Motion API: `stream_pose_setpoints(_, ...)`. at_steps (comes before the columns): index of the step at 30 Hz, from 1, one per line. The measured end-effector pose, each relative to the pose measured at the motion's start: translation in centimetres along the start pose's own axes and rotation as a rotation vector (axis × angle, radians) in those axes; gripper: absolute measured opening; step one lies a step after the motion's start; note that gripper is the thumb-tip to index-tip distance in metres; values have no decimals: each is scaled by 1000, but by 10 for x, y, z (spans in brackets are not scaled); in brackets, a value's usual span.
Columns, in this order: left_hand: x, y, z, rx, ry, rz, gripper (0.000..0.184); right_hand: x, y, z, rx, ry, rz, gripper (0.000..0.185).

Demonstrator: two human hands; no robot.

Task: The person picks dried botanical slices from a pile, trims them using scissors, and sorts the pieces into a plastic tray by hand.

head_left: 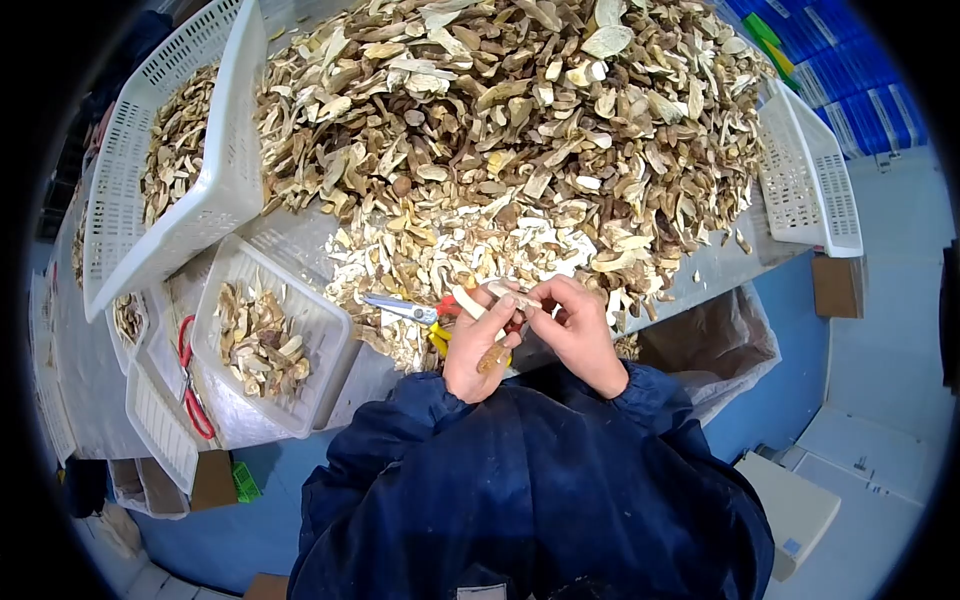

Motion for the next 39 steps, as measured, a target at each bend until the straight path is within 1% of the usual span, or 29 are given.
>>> stream_pose_setpoints(2, 2, 0, 1, 13, -20, -40, 10, 0, 0, 1, 16, 10, 6, 10)
stream_pose_setpoints(5, -1, 0, 1, 0, -68, -115, 8, 4, 7, 2, -27, -9, 18, 9)
stream_pose_setpoints(8, -3, 6, 4, -73, -83, -203, 9, 1, 17, 2, 0, -128, -80, 8)
stream_pose_setpoints(9, -5, 9, 6, -106, -80, -233, 10, 1, 19, 1, 24, -183, -156, 8)
stream_pose_setpoints(11, -10, 13, 12, -166, -125, -196, 11, 3, 21, 3, 74, -292, -313, 9)
stream_pose_setpoints(12, -14, 16, 15, -197, -147, -178, 11, 4, 20, 3, 60, -347, -343, 10)
stream_pose_setpoints(13, -20, 18, 18, -291, -174, -126, 12, 6, 19, 3, 45, -403, -373, 10)
stream_pose_setpoints(14, -25, 19, 22, -318, -186, -127, 11, 7, 18, 3, 30, -459, -404, 10)
stream_pose_setpoints(15, -29, 20, 26, -345, -198, -130, 11, 6, 23, 1, 16, -546, -371, 10)
stream_pose_setpoints(16, -34, 19, 29, -371, -210, -131, 10, 0, 12, -6, 128, -537, -429, 10)
stream_pose_setpoints(17, -39, 18, 31, -400, -276, -117, 10, -10, -1, -13, 242, -525, -488, 10)
stream_pose_setpoints(18, -40, 16, 34, -427, -278, -115, 10, -16, -8, -21, 356, -511, -547, 12)
stream_pose_setpoints(20, -36, 13, 38, -477, -286, -111, 10, -33, 2, -52, 114, -136, -494, 18)
stream_pose_setpoints(21, -30, 16, 42, -509, -176, -167, 10, -39, 19, -66, -10, -10, -162, 19)
stream_pose_setpoints(22, -23, 20, 43, -518, -172, -132, 11, -44, 34, -74, -135, 114, 171, 21)
stream_pose_setpoints(23, -23, 19, 42, -517, -182, -135, 12, -48, 37, -75, -107, 52, 488, 21)
stream_pose_setpoints(26, -27, 13, 41, -519, -190, -104, 15, -35, 40, -70, -164, -83, 905, 21)
stream_pose_setpoints(27, -27, 11, 40, -522, -191, -88, 15, -29, 40, -68, -150, -64, 917, 23)
stream_pose_setpoints(30, -24, 15, 40, -551, -87, -2, 16, -20, 45, -69, -170, -58, 934, 26)
stream_pose_setpoints(31, -33, 10, 37, -525, -126, 87, 15, -20, 44, -70, -107, -86, 882, 24)
stream_pose_setpoints(34, -36, 8, 34, -486, -80, 444, 16, -28, 51, -78, -143, -141, 625, 21)
stream_pose_setpoints(35, -37, 9, 31, -453, -138, 462, 15, -32, 55, -81, -128, -196, 514, 19)
stream_pose_setpoints(38, -40, 7, 23, -430, -131, 569, 20, -41, 50, -80, 65, -134, 251, 17)
stream_pose_setpoints(39, -47, 2, 19, -366, -224, 567, 26, -43, 41, -76, 213, -167, 88, 14)
Point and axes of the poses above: each hand's wrist, its own z-axis away from the middle knuckle, its own x-axis out of the palm, y = z × x, the point moved 2 cm from there along -z, towards the middle knuckle, and after that the axes turned 7 degrees about -y, right-handed, at the moved point
